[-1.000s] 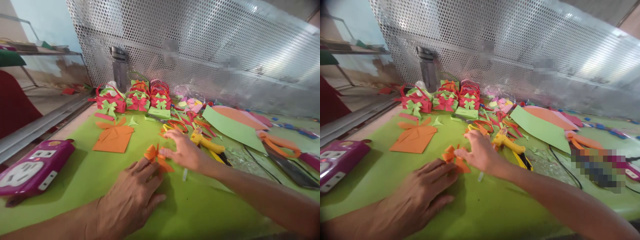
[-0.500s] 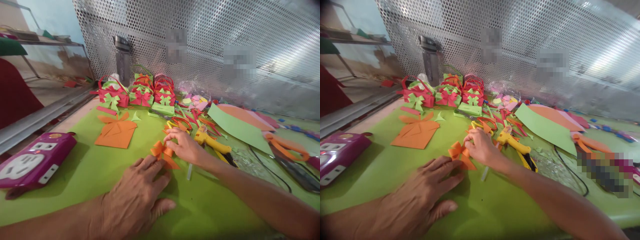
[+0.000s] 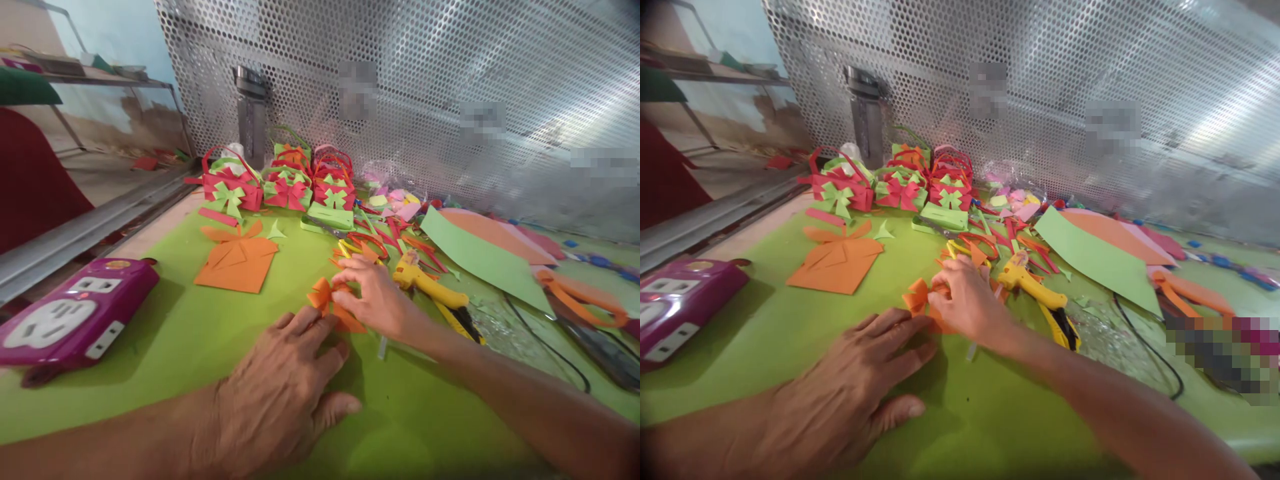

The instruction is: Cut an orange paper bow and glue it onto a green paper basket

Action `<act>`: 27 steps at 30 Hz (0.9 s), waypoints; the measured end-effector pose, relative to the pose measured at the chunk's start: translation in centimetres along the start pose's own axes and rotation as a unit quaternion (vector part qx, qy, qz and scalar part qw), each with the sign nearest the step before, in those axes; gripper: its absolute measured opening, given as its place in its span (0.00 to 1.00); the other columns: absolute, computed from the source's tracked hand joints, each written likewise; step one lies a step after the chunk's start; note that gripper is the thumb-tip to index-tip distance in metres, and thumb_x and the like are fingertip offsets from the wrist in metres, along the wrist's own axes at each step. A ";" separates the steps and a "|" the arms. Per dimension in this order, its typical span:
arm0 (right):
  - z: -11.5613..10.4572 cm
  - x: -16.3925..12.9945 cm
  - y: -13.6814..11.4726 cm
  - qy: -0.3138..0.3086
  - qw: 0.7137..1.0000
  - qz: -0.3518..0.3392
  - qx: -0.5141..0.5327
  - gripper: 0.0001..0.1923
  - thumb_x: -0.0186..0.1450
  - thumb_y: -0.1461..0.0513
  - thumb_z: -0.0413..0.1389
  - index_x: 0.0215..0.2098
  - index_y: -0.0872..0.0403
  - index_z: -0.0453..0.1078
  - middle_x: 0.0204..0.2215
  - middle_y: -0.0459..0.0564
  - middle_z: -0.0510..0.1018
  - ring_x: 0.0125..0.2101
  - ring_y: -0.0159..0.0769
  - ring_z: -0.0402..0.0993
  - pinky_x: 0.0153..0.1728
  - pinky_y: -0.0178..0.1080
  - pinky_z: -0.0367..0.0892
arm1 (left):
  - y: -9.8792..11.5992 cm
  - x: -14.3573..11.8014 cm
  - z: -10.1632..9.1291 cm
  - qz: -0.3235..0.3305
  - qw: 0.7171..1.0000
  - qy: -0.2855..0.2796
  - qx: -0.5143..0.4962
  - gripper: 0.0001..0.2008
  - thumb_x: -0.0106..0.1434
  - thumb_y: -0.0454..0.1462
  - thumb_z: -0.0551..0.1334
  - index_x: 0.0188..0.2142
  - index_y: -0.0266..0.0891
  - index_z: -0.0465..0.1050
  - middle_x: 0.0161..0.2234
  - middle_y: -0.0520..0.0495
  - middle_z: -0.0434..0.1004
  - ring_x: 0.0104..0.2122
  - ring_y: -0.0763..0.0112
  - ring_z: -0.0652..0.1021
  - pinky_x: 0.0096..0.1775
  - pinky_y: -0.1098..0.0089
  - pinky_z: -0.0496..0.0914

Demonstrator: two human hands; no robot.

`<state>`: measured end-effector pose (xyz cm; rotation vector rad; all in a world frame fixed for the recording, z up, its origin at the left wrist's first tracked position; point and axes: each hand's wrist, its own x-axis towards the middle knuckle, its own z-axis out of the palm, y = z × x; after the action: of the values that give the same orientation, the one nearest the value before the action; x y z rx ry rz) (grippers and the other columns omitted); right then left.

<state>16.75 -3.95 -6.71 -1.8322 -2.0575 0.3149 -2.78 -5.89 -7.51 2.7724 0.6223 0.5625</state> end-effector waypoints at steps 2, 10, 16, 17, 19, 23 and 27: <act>0.2 0.0 0.1 -0.003 1.000 -0.005 -0.015 0.10 0.60 0.62 0.56 0.38 0.53 0.77 0.54 0.57 0.73 0.59 0.52 0.61 0.58 0.58 0.52 | 0.0 0.1 -0.3 0.012 1.000 0.005 -0.009 0.18 0.66 0.48 0.55 0.42 0.38 0.76 0.43 0.39 0.76 0.44 0.52 0.74 0.44 0.50 0.72; 0.7 0.1 0.5 -0.022 1.000 -0.012 0.011 0.11 0.60 0.67 0.54 0.39 0.51 0.74 0.54 0.54 0.72 0.63 0.56 0.53 0.58 0.65 0.45 | -3.2 2.1 -1.5 -0.109 0.986 0.117 -0.040 0.16 0.67 0.39 0.55 0.50 0.35 0.71 0.47 0.40 0.77 0.46 0.58 0.75 0.46 0.56 0.71; 0.5 -0.2 -0.5 -0.008 0.998 -0.026 0.051 0.15 0.58 0.71 0.55 0.42 0.53 0.72 0.49 0.54 0.76 0.56 0.48 0.65 0.58 0.57 0.51 | -3.6 3.3 -0.3 -0.184 0.980 0.048 -0.063 0.17 0.61 0.39 0.62 0.49 0.36 0.73 0.41 0.42 0.80 0.41 0.56 0.77 0.41 0.59 0.71; 0.3 -0.3 -0.7 -0.008 0.998 -0.023 0.057 0.17 0.57 0.71 0.55 0.43 0.53 0.72 0.48 0.54 0.77 0.54 0.47 0.67 0.58 0.57 0.51 | -3.5 3.4 -0.2 -0.184 0.980 0.048 -0.062 0.16 0.60 0.38 0.62 0.48 0.37 0.74 0.40 0.43 0.80 0.40 0.57 0.77 0.40 0.59 0.71; 0.0 -0.4 -0.9 -0.016 0.997 -0.013 0.077 0.18 0.57 0.72 0.54 0.44 0.52 0.71 0.47 0.53 0.78 0.52 0.45 0.70 0.57 0.56 0.52 | -3.4 3.5 -0.2 -0.192 0.977 0.056 -0.067 0.15 0.60 0.35 0.61 0.47 0.38 0.75 0.38 0.45 0.81 0.38 0.59 0.77 0.39 0.62 0.71; -0.5 -0.8 -1.1 -0.027 0.993 0.006 0.117 0.16 0.59 0.69 0.57 0.45 0.52 0.71 0.45 0.52 0.80 0.49 0.44 0.73 0.56 0.55 0.55 | -3.6 3.5 -0.4 -0.209 0.971 0.067 -0.099 0.15 0.58 0.30 0.57 0.44 0.39 0.77 0.36 0.48 0.82 0.34 0.66 0.78 0.35 0.68 0.70; -0.7 -1.0 -1.1 -0.018 0.994 0.009 0.106 0.16 0.59 0.67 0.58 0.46 0.52 0.70 0.45 0.51 0.80 0.49 0.45 0.73 0.57 0.57 0.53 | -3.7 3.5 -0.4 -0.227 0.965 0.072 -0.115 0.14 0.59 0.31 0.56 0.42 0.38 0.77 0.34 0.48 0.82 0.30 0.69 0.78 0.31 0.71 0.69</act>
<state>16.12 -5.08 -5.79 -1.7301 -1.9474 0.5526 -1.35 -0.93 -7.17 2.2810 1.1069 0.6824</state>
